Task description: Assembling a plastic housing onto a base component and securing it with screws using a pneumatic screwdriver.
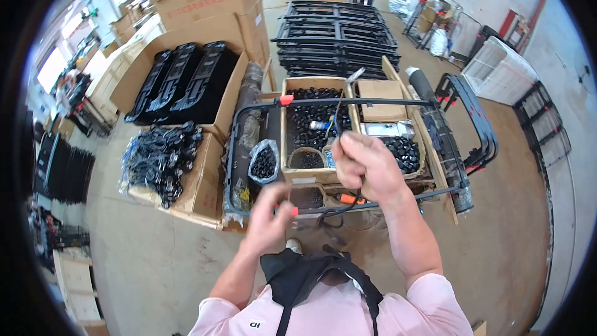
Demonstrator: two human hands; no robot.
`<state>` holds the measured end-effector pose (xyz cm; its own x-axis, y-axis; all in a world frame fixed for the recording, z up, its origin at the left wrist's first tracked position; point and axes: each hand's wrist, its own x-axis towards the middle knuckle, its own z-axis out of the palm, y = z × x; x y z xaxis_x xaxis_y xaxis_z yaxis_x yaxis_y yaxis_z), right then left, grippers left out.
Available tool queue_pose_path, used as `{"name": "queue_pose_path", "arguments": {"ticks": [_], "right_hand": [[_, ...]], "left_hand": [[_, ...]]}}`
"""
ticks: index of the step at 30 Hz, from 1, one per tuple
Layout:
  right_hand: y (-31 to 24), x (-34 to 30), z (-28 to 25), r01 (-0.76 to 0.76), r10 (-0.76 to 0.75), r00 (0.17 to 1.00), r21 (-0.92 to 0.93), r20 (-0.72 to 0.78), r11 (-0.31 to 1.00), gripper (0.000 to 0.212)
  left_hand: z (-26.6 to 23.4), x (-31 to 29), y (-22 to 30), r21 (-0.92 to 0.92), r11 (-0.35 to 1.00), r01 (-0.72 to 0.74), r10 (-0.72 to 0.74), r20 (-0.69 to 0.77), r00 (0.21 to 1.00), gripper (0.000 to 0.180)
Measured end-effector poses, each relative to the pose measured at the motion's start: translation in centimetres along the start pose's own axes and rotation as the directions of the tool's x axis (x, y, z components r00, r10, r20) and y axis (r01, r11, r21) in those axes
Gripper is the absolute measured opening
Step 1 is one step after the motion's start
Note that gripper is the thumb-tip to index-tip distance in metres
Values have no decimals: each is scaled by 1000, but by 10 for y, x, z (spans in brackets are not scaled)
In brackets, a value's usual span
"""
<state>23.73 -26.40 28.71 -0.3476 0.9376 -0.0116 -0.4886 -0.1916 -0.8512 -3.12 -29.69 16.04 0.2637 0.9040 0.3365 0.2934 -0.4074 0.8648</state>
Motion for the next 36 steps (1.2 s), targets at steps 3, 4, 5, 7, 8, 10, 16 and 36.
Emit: {"name": "queue_pose_path", "arguments": {"ticks": [3, 4, 5, 7, 8, 10, 16, 36], "right_hand": [[12, -29, -7, -100, 82, 975, 73, 209, 992, 38], [18, -35, -9, -140, 110, 958, 96, 264, 986, 40], [21, -41, -10, -150, 123, 954, 81, 273, 985, 40], [29, -52, -15, -171, 145, 946, 68, 290, 983, 41], [34, -58, -17, -188, 158, 940, 72, 303, 979, 41], [37, -69, -22, -211, 175, 930, 78, 324, 974, 41], [37, -107, -43, -290, 309, 932, -119, 188, 950, 39], [73, -134, -80, -435, 473, 878, -293, 72, 852, 33]], "left_hand": [[-21, 30, 38, -77, 993, -93, 74, -220, 973, 38], [-27, 35, 56, -43, 980, -192, 177, -240, 955, 39], [-25, 36, 71, -1, 974, -225, 222, -158, 962, 40], [-6, 34, 89, -14, 973, -229, 229, -23, 973, 49], [6, 31, 92, -26, 978, -208, 209, 23, 978, 52], [33, 15, 79, -137, 990, 39, -32, 55, 998, 29], [65, -13, 68, -574, 798, 182, -297, -111, 949, 20], [79, -24, 99, 492, 866, -93, 197, -164, 966, 13]]}}
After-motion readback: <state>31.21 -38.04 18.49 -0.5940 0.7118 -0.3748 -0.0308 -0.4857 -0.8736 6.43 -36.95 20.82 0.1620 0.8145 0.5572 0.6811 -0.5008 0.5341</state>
